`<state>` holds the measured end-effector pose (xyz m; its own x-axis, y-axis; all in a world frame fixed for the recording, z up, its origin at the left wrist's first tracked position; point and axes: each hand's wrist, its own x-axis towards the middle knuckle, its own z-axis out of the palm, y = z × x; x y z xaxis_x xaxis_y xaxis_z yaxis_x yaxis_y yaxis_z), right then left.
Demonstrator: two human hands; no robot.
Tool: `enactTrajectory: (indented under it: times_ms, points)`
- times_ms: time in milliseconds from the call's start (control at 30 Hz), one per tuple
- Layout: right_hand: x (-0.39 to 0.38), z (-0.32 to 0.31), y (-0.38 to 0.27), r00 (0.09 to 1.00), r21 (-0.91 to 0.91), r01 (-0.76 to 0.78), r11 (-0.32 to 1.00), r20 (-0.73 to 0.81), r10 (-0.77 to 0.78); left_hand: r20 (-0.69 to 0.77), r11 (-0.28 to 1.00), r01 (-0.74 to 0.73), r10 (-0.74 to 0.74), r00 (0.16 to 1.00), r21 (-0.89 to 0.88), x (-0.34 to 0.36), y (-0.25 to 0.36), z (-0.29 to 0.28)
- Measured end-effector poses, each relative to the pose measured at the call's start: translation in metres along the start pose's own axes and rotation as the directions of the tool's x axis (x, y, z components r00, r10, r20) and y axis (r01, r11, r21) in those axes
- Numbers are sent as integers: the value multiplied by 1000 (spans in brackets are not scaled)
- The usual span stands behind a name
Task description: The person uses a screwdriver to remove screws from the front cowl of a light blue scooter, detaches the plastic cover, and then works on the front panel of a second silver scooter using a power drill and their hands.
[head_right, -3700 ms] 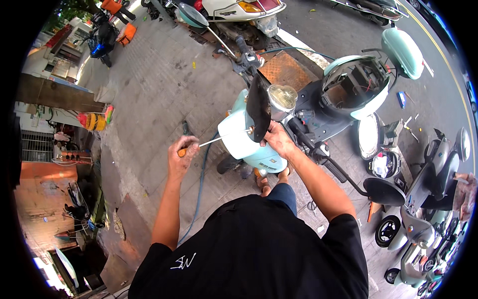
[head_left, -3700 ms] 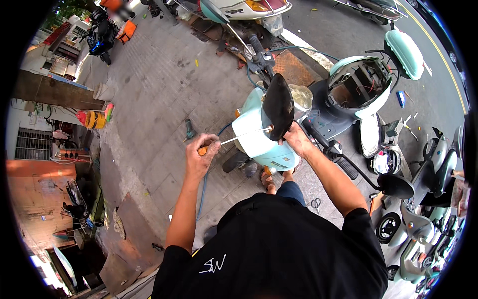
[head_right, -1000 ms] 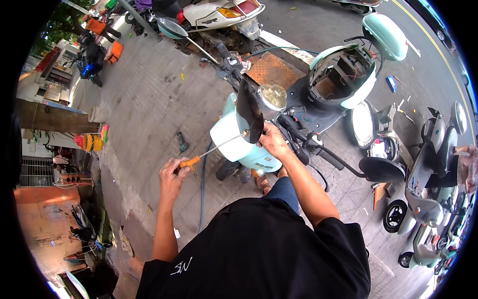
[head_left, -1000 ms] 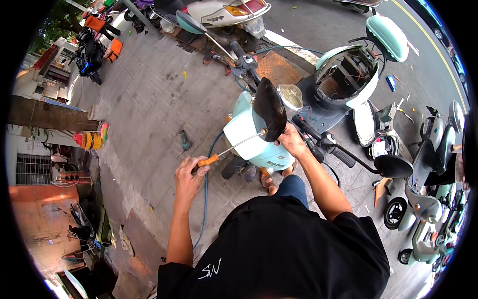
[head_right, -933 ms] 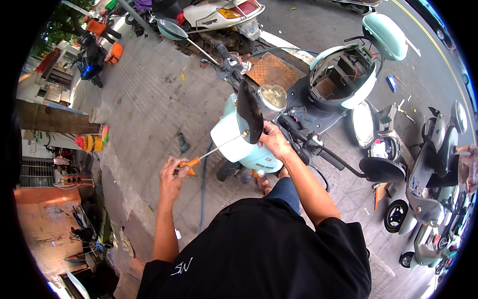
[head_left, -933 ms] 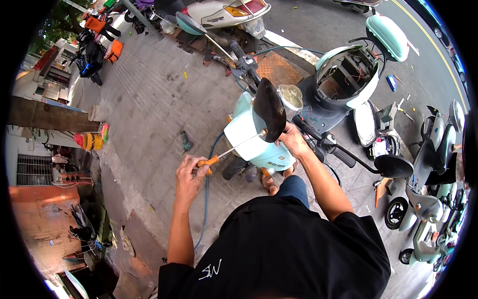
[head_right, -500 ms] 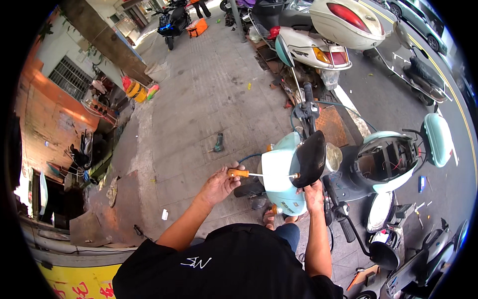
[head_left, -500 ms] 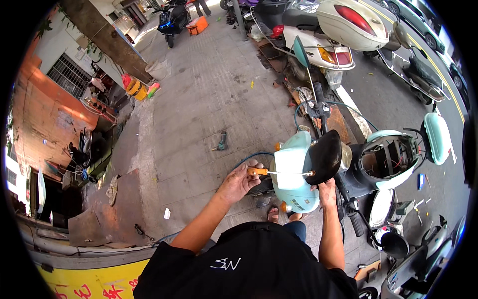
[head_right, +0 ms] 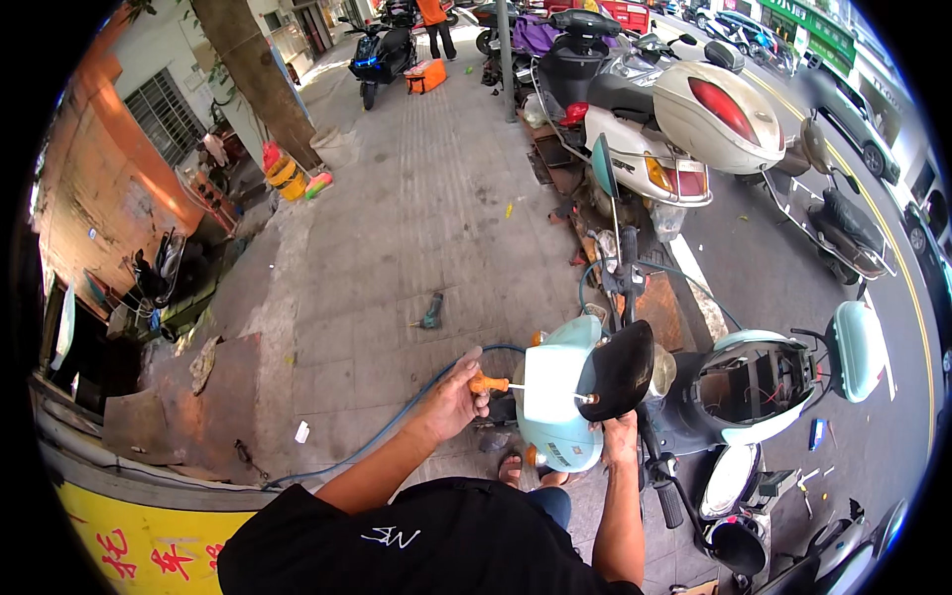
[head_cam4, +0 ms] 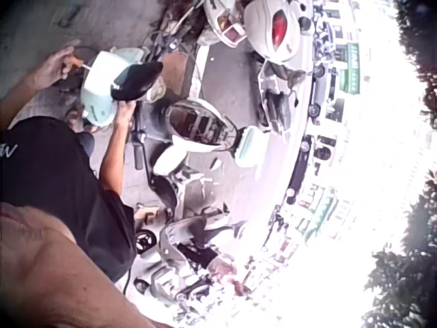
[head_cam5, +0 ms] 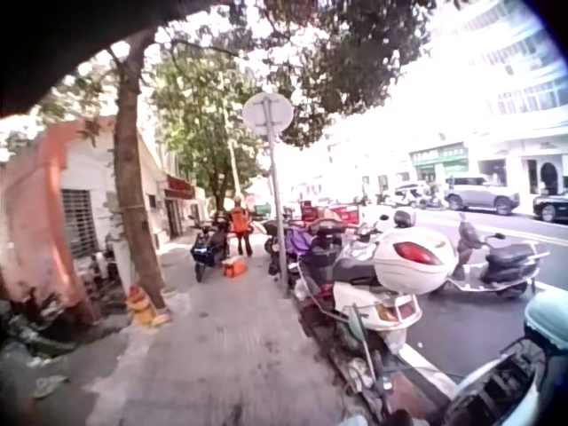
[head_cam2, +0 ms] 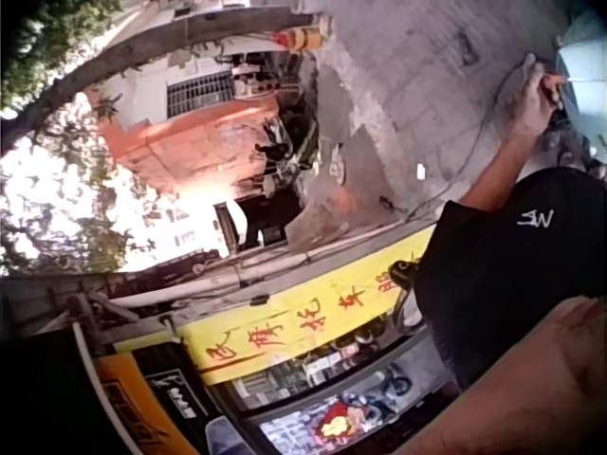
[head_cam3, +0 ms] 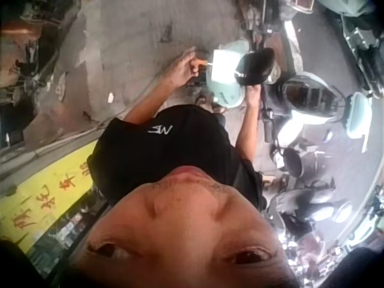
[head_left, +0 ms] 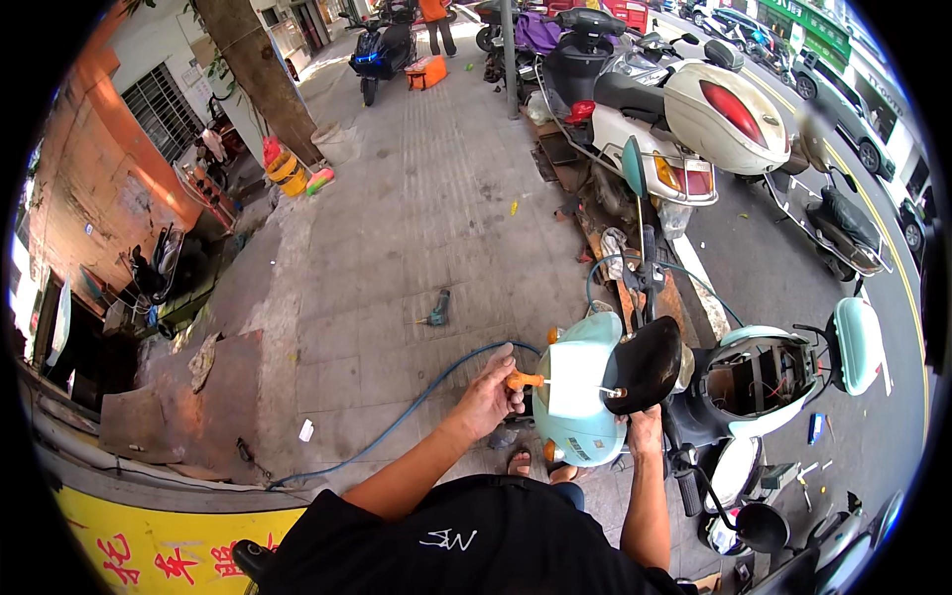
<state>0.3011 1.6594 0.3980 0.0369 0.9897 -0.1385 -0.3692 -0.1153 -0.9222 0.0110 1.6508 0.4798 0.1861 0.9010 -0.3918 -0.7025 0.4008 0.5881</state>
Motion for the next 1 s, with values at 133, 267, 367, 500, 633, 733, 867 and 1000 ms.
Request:
enactTrajectory:
  times_ms: [133, 267, 367, 500, 633, 733, 867, 1000]
  points:
    - [0, -2, -1, 1000, -47, -1, 999, -8, 0, 108, 996, -86, 89, 990, -28, 5, -7, -9]
    - [-1, -3, 2, 999, -59, 20, 998, -24, -21, 121, 982, -79, 58, 991, 170, 4, -4, -27]
    - [-5, -4, -4, 999, -322, -12, 947, -53, -5, 42, 919, -84, 73, 996, 386, 1, 3, -19]
    - [-7, -2, -7, 999, -166, 50, 985, 0, -51, 44, 767, -101, 95, 995, 634, -9, 12, -11]
    - [-6, -6, 5, 999, -250, 3, 968, -33, -12, 95, 708, -144, 109, 990, 691, -15, 10, -11]
    - [-6, -6, 1, 1000, -350, -13, 937, -7, 12, 165, 909, -102, 38, 986, 403, -25, 15, 3]
    - [-6, -4, -2, 999, -192, -5, 981, -44, -4, 145, 996, 1, -15, 989, 91, -30, 15, 25]
    - [-5, -8, 3, 1000, -64, 9, 998, 2, -9, 125, 942, -90, 51, 991, 324, -24, 13, 17]
